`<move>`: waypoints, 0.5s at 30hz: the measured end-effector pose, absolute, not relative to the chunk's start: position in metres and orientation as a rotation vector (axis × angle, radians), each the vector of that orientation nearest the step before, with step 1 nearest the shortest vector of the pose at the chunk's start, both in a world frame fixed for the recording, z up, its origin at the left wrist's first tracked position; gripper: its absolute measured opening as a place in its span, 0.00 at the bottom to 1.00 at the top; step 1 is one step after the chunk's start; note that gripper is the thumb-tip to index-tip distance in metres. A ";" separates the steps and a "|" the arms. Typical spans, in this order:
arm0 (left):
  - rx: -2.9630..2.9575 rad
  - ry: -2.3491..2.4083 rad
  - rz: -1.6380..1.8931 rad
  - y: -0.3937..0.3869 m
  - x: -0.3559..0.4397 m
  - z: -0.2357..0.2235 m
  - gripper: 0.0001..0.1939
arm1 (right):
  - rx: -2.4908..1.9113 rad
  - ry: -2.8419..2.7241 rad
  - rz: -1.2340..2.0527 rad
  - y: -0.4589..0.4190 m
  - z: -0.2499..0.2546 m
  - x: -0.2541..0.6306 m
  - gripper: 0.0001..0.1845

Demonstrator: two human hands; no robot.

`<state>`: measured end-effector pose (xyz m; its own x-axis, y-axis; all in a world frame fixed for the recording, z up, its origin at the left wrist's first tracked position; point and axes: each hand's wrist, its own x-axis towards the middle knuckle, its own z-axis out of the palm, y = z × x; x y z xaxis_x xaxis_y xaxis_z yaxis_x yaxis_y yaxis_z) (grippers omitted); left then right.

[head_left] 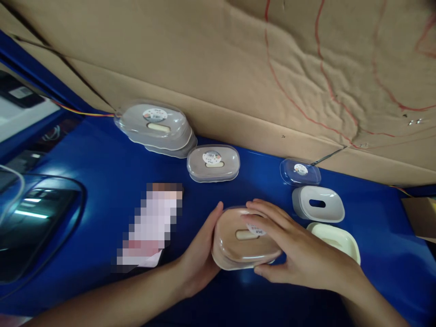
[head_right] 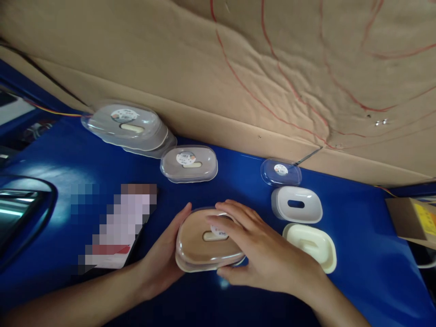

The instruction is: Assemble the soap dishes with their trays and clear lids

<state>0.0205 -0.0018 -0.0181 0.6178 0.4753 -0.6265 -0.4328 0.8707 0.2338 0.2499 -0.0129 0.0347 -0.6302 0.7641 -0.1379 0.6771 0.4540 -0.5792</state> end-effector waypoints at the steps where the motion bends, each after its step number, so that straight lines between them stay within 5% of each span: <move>1: 0.046 0.736 0.526 -0.001 0.020 -0.017 0.34 | -1.266 -2.590 0.826 -0.014 0.034 0.248 0.53; 8: -0.002 0.598 0.563 0.005 0.018 -0.016 0.31 | -1.099 -2.737 0.344 -0.016 0.035 0.249 0.45; 15: 0.142 0.714 0.605 0.009 0.018 -0.013 0.33 | -1.399 -2.603 -0.027 0.023 0.008 0.287 0.44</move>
<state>0.0180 0.0093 -0.0129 0.5939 0.5657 -0.5720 -0.4716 0.8208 0.3221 0.2867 0.0228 0.0084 -0.5383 0.8251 0.1715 0.8285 0.5554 -0.0714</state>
